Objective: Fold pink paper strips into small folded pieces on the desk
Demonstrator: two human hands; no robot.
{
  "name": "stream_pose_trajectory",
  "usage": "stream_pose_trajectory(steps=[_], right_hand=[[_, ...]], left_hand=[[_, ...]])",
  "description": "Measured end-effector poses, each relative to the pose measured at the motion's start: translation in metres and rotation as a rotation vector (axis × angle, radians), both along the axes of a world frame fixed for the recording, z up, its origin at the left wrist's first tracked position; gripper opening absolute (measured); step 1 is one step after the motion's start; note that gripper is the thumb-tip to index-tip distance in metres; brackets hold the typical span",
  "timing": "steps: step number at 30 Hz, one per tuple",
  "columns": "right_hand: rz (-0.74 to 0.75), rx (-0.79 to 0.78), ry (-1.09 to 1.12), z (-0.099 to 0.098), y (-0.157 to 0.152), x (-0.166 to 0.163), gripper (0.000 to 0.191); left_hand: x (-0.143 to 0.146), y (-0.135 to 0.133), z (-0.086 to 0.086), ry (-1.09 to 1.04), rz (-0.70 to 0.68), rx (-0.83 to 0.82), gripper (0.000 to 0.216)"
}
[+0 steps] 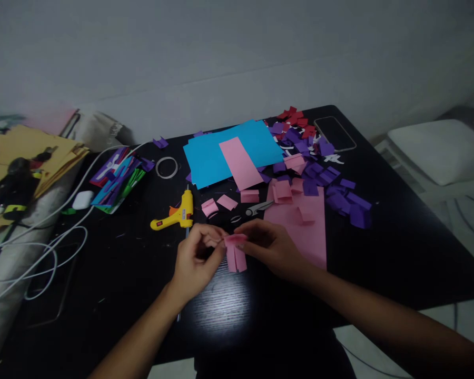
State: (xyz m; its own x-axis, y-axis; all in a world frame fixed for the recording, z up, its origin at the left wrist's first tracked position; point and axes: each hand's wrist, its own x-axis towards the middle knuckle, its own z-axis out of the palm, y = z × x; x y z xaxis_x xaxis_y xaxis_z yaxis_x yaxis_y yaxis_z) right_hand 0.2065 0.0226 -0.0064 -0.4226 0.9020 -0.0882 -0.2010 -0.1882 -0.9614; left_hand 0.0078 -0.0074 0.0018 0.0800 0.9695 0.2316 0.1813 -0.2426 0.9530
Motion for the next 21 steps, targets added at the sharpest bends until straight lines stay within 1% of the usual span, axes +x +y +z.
stream_pose_trajectory(steps=[2, 4, 7, 10, 13, 17, 21], right_hand=[[-0.017, 0.017, -0.009, -0.0009, 0.0004, 0.0008, 0.024], [-0.051, 0.048, -0.039, -0.0008, 0.0004, 0.0014, 0.020], [-0.116, 0.129, -0.135, 0.0006, -0.0006, 0.0016, 0.016], [-0.145, 0.192, -0.193, 0.0022, -0.0025, 0.0014, 0.010], [-0.118, 0.194, -0.198, 0.0038, -0.0041, 0.0025, 0.011], [-0.097, 0.135, -0.119, 0.0058, -0.0036, 0.0050, 0.022], [-0.030, 0.064, -0.140, 0.0059, -0.0017, 0.0050, 0.019]], left_hand=[[0.0005, -0.0004, 0.0011, -0.128, -0.022, -0.076, 0.010], [-0.0001, -0.0004, 0.0018, -0.216, -0.093, -0.153, 0.010], [0.0005, -0.0008, 0.0024, -0.242, -0.165, -0.231, 0.021], [0.0047, -0.0015, 0.0034, -0.120, -0.112, -0.255, 0.018], [0.0088, -0.0016, 0.0053, -0.061, -0.042, -0.273, 0.012], [0.0089, -0.0008, 0.0076, -0.063, -0.019, -0.276, 0.013], [0.0077, -0.0009, 0.0079, -0.016, -0.007, -0.246, 0.014]])
